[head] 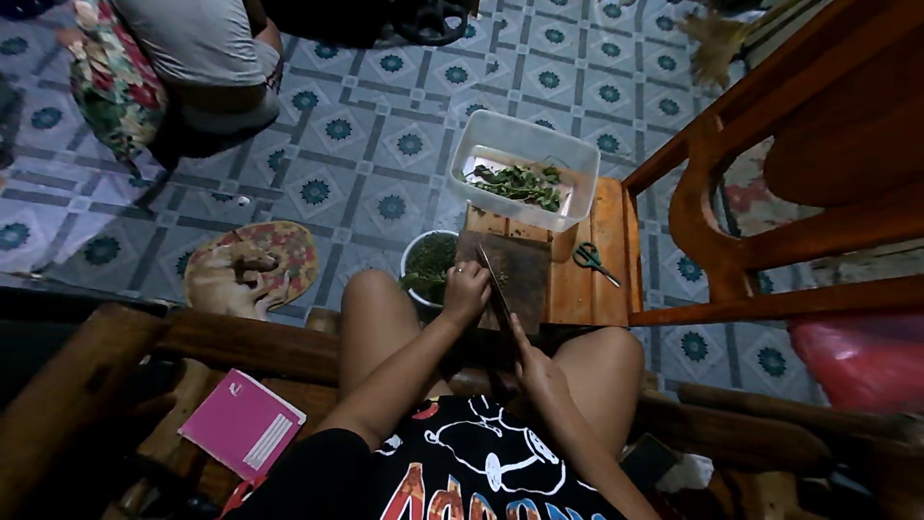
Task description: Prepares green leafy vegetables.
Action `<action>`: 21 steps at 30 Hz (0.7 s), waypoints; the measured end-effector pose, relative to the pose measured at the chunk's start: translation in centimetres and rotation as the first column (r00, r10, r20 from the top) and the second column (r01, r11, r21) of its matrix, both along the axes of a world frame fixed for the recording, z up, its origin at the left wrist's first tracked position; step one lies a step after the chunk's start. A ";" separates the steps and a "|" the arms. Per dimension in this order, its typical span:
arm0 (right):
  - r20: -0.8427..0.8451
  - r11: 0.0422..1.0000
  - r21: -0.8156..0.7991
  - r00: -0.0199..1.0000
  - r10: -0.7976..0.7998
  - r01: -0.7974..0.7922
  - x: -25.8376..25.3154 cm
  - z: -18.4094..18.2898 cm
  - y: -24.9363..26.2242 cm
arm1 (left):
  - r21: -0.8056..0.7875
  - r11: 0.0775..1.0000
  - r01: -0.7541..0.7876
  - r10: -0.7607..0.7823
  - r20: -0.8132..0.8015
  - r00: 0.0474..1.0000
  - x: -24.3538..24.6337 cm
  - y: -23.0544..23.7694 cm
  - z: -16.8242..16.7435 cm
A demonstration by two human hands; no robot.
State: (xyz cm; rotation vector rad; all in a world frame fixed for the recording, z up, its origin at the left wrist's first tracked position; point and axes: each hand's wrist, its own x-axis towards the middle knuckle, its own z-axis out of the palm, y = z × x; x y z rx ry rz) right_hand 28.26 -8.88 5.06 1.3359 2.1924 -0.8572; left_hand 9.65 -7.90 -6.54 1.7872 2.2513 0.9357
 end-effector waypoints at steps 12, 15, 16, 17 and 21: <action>-0.115 1.000 -0.028 0.993 -0.016 0.013 1.4 2.1 0.4 | -0.001 1.000 -0.025 0.025 0.015 1.000 -0.1 -0.1 0.1; -0.041 1.000 -0.016 0.999 0.012 -0.012 1.3 1.4 -0.2 | 0.002 1.000 -0.016 0.016 0.012 1.000 -0.1 0.0 -0.1; -0.020 1.000 -0.010 1.000 0.017 -0.017 1.0 1.0 -0.2 | 0.004 1.000 -0.015 0.015 0.007 1.000 -0.1 0.0 -0.1; 0.007 1.000 -0.014 1.000 0.016 -0.016 0.5 0.7 0.0 | 0.001 1.000 -0.013 0.013 0.005 1.000 -0.1 -0.1 -0.2; -0.009 1.000 -0.005 1.000 0.018 -0.018 -0.8 -0.7 0.9 | -0.014 1.000 -0.007 0.007 0.002 1.000 -0.2 -0.2 0.2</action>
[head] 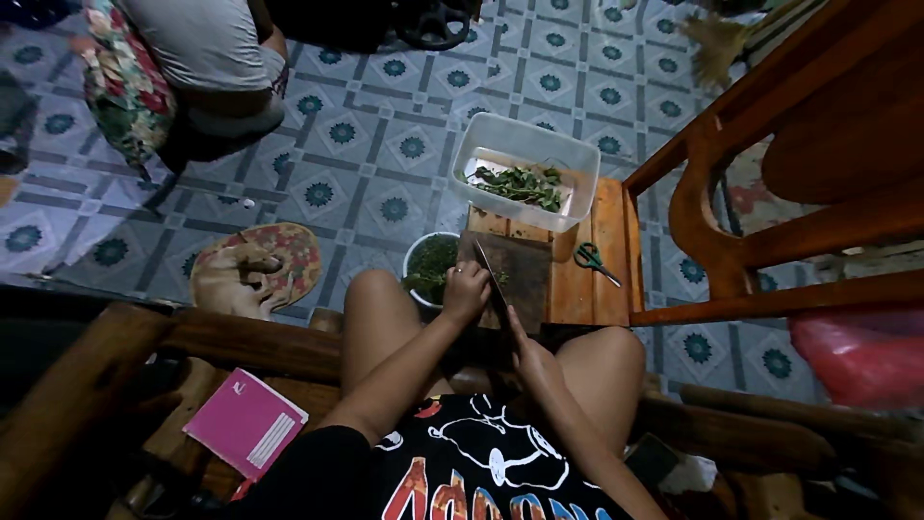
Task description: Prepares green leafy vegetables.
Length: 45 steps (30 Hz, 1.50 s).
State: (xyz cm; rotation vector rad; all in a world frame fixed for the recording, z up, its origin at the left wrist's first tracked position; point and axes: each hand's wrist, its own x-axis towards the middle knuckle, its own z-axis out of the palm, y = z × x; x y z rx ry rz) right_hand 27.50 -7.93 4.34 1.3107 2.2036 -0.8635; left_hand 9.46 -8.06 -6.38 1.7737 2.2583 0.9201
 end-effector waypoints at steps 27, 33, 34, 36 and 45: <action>-0.052 0.999 -0.032 0.999 0.005 -0.007 1.6 3.1 -0.7 | 0.018 0.999 -0.040 0.040 0.020 0.999 0.0 -0.7 0.3; 0.033 1.000 0.000 0.999 0.001 -0.001 -0.1 0.5 -0.8 | 0.009 0.999 -0.037 0.037 0.006 0.999 -0.1 -0.8 0.4; 0.009 1.000 -0.001 1.000 -0.001 0.001 -0.3 0.1 -0.5 | 0.017 0.999 -0.034 0.034 0.000 0.999 -0.1 -0.9 0.3; -0.069 1.000 -0.024 0.998 -0.011 0.009 -0.2 -0.5 0.2 | 0.029 0.999 -0.031 0.031 -0.009 0.999 -0.1 -0.9 0.2; -0.060 0.999 -0.033 0.998 -0.005 0.003 1.8 2.8 -1.4 | 0.035 0.998 -0.048 0.048 0.010 0.999 -0.1 -0.9 0.2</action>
